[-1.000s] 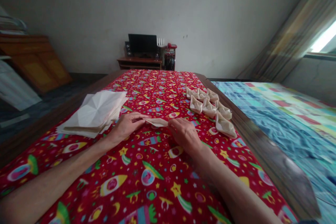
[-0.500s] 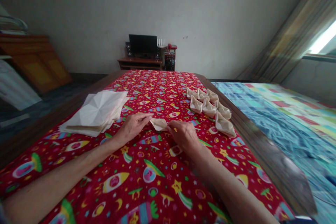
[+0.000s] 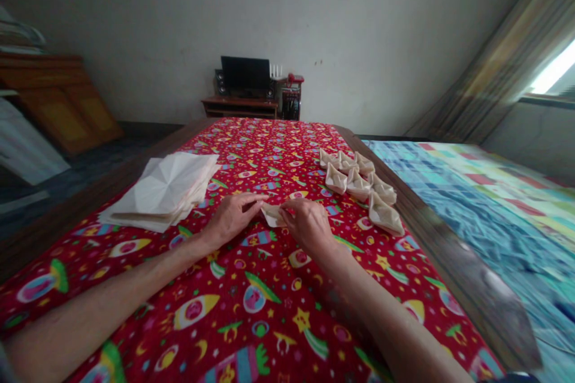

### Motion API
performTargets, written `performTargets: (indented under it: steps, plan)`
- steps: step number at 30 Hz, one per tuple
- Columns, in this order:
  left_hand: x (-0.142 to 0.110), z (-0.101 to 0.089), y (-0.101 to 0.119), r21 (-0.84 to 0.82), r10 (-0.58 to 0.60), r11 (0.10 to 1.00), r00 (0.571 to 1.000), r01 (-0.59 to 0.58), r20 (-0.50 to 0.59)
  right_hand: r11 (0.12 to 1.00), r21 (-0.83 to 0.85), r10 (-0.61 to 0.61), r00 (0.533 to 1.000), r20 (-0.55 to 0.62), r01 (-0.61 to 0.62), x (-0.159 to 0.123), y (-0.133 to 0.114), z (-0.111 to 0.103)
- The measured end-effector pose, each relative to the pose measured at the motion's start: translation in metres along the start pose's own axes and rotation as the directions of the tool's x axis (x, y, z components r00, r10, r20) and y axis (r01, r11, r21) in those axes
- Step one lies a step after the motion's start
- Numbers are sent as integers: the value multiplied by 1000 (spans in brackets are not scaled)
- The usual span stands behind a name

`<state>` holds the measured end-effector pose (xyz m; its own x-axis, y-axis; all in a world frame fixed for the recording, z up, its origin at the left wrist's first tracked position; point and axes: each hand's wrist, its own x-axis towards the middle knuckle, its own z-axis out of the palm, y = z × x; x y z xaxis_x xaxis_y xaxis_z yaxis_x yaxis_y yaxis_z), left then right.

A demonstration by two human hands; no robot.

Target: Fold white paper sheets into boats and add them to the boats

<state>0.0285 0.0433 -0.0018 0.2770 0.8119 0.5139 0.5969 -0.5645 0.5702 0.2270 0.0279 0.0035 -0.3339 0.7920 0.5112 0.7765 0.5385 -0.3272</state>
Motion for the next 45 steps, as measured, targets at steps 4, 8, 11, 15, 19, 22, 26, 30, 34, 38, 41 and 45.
performTargets:
  steps: [4,8,11,15,19,22,26,30,34,38,41,45]
  plan:
    - [0,1,1,-19,-7,1000,1000,7,9,997,-71,-35,996,84,41,2,-5,-6]
    - [0,1,0,-39,-32,999,999,32,22,988,-136,-69,995,76,79,2,-9,-11]
    - [-1,2,-1,-57,-34,998,999,35,28,985,-138,-90,992,90,102,1,-8,-11]
    - [-1,2,1,-69,-50,996,999,51,22,986,-122,-94,988,126,109,0,-7,-10]
    - [0,1,3,-57,-131,990,991,132,24,985,-149,-67,989,131,87,-1,-11,-12]
    - [0,1,4,-67,-187,980,982,188,24,974,-210,-60,989,137,88,-1,-14,-12]
    - [-1,2,5,-109,-219,969,975,221,29,929,-339,-116,986,120,150,1,-17,-11]
    - [-1,1,5,-132,-227,964,973,231,44,897,-374,-195,971,142,235,2,-17,-8]
    - [-4,1,4,-258,-191,948,981,188,13,959,-255,-124,992,20,125,0,-10,-8]
    - [-9,10,6,-567,-314,745,935,351,166,999,-26,-51,988,-149,48,-2,-8,-9]
    - [-14,16,12,-681,-330,589,899,435,289,999,11,-35,982,-183,38,-4,-13,-9]
    - [-17,15,21,-694,-410,528,863,489,296,999,11,-33,985,-167,35,-7,-18,-7]
